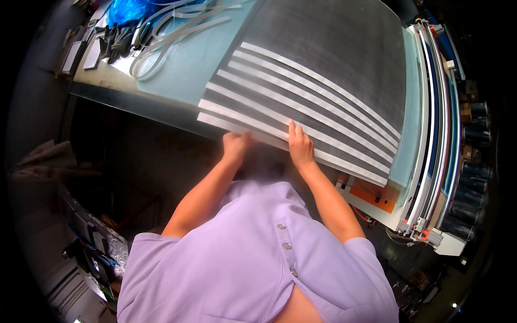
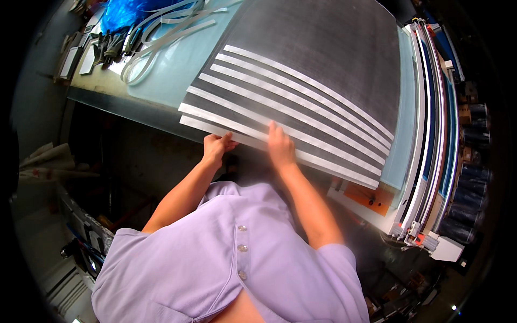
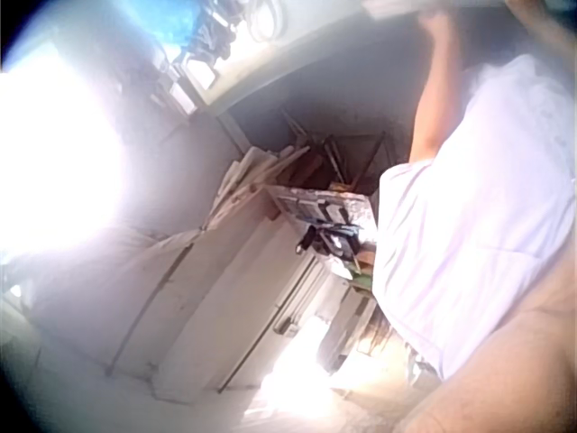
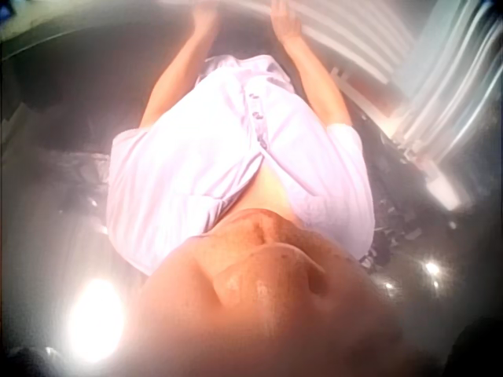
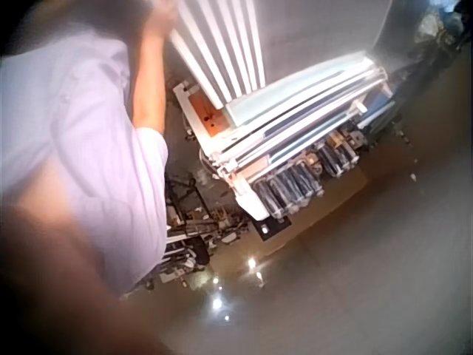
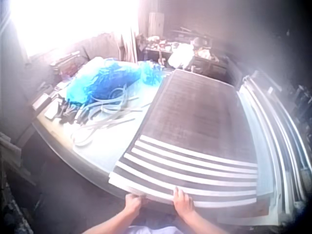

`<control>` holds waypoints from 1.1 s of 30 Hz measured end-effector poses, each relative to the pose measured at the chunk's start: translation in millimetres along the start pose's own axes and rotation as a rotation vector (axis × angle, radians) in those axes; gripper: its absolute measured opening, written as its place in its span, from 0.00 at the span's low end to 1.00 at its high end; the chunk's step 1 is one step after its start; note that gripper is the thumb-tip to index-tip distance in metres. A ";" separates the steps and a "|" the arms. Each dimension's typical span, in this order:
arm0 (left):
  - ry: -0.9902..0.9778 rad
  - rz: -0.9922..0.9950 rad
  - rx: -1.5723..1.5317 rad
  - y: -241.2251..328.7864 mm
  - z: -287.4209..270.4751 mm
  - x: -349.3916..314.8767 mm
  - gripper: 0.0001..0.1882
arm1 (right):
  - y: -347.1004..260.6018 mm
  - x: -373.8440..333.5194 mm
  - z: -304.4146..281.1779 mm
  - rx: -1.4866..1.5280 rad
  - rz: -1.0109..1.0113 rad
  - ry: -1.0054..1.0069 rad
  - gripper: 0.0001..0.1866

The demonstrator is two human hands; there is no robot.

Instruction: The person applies multiple strips of white tape to a large, dark rectangular glass panel. They place the strips in parallel rows, smoothing each one down with their hands to ensure adhesion. The task involves repetitive handling of tape strips and careful alignment on the glass surface.

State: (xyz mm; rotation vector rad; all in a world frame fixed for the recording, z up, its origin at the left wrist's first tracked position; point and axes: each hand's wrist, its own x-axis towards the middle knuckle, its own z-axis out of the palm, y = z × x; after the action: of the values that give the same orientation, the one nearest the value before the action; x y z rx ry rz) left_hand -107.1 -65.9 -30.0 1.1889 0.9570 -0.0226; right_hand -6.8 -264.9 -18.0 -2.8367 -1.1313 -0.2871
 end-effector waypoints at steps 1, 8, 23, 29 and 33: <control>0.001 -0.017 0.004 -0.7 -3.2 -3.8 0.15 | -1.4 4.8 1.3 0.002 0.010 -0.006 0.26; -0.008 -0.058 -0.018 4.5 -20.5 -11.3 0.16 | -6.8 33.9 9.6 -0.026 0.040 0.002 0.22; -0.110 -0.115 -0.110 12.9 -30.1 -18.1 0.14 | 11.6 -16.5 -9.3 0.166 0.025 0.061 0.11; -0.114 -0.108 0.001 15.3 -29.9 -19.1 0.17 | 25.7 -64.6 -15.1 0.247 0.015 0.134 0.16; -0.119 -0.125 -0.007 17.2 -28.1 -16.1 0.19 | 29.7 -71.2 -25.4 0.259 0.094 0.172 0.17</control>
State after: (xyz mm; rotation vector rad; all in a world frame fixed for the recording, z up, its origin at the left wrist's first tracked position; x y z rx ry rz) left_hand -126.1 -43.9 -7.8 1.1073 0.9245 -0.1873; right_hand -40.7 -337.9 -7.4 -2.5727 -0.9252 -0.3433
